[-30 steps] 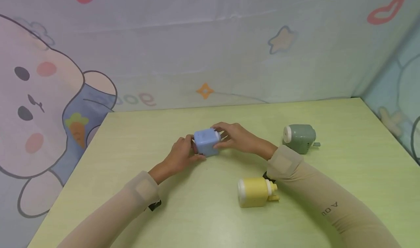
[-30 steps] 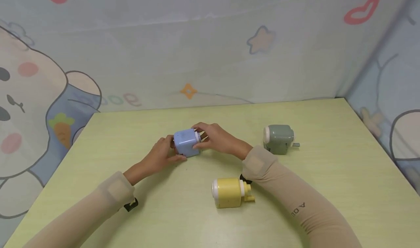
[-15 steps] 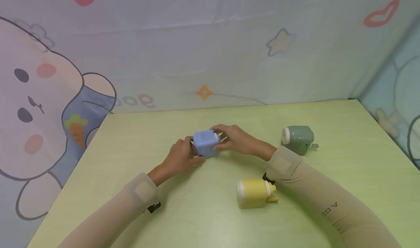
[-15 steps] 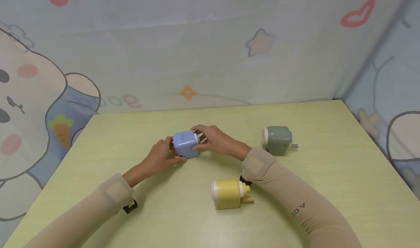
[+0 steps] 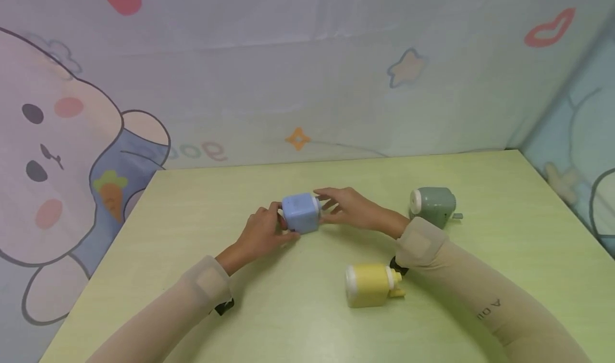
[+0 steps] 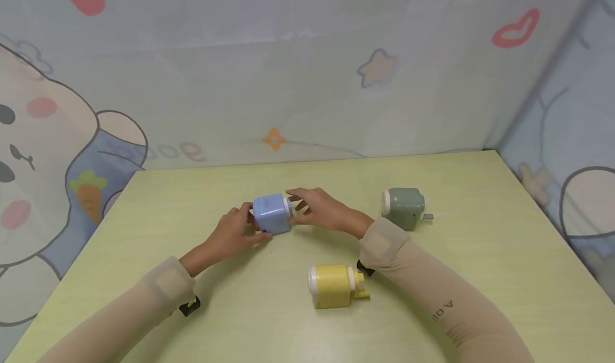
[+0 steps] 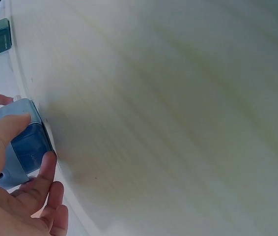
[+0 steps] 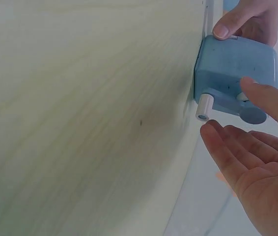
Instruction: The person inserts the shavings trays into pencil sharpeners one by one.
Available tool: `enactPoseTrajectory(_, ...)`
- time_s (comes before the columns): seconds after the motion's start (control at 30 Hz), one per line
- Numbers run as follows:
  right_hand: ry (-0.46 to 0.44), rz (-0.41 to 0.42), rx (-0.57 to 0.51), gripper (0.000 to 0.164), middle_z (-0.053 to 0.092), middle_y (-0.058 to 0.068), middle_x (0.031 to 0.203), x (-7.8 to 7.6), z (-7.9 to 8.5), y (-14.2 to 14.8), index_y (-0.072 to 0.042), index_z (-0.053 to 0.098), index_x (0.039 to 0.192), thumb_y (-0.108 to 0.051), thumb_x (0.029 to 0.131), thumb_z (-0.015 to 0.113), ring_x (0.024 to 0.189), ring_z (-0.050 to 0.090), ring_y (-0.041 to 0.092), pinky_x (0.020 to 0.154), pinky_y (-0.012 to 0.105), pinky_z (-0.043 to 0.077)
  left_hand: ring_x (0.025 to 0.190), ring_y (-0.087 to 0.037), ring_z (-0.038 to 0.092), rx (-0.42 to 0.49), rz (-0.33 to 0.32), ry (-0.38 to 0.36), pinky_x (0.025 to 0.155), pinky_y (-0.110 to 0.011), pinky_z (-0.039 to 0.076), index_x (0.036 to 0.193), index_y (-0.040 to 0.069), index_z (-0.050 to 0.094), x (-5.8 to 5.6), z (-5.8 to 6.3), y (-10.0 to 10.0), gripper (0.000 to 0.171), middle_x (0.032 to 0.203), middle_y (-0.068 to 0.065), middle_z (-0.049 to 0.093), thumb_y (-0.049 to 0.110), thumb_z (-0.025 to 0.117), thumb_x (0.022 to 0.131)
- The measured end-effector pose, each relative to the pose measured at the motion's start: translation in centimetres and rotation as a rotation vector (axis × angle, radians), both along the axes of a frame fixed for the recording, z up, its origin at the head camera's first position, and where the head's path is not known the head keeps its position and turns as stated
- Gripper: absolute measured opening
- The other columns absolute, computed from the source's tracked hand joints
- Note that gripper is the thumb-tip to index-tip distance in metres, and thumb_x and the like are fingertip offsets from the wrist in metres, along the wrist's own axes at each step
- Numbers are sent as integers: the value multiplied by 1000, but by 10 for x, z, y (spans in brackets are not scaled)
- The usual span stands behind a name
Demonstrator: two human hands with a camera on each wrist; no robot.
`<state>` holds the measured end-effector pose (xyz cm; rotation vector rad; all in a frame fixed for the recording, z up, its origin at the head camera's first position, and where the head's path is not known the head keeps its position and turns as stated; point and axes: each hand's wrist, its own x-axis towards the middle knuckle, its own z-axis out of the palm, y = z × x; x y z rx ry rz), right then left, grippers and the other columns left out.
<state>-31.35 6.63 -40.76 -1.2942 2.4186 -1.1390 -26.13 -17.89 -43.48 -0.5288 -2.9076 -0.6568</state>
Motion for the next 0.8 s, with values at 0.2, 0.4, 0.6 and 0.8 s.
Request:
enactPoseTrajectory(0.2,-13,-3,-3,57,48,22,124,-2,-3,9,7,39,129,-13,83,67,103,52,32,81,39,47,83,-17,47,-8,14,9,80,-42,39,117,3,44,-2,0,0,66,80,7,56,43,73,73)
enactPoseTrajectory(0.4,-14,-8,4,56,49,23,123,-3,-7,18,7,40,129,-14,84,66,104,51,33,82,38,46,83,-17,47,-6,16,6,81,-41,39,119,3,44,-3,-2,-1,67,80,8,57,43,74,73)
enactPoseTrajectory(0.6,-26,-36,-2,55,49,22,123,1,-9,29,5,41,129,-14,84,66,105,51,33,82,41,46,84,-17,47,-28,25,4,82,-41,38,120,6,45,-1,-5,-4,67,84,7,59,44,73,73)
enactPoseTrajectory(0.8,-23,-36,3,56,48,22,125,5,-10,39,4,40,130,-13,84,66,106,50,32,83,41,45,84,-18,46,-37,45,9,80,-39,38,119,8,47,4,-8,-10,64,88,7,58,46,72,74)
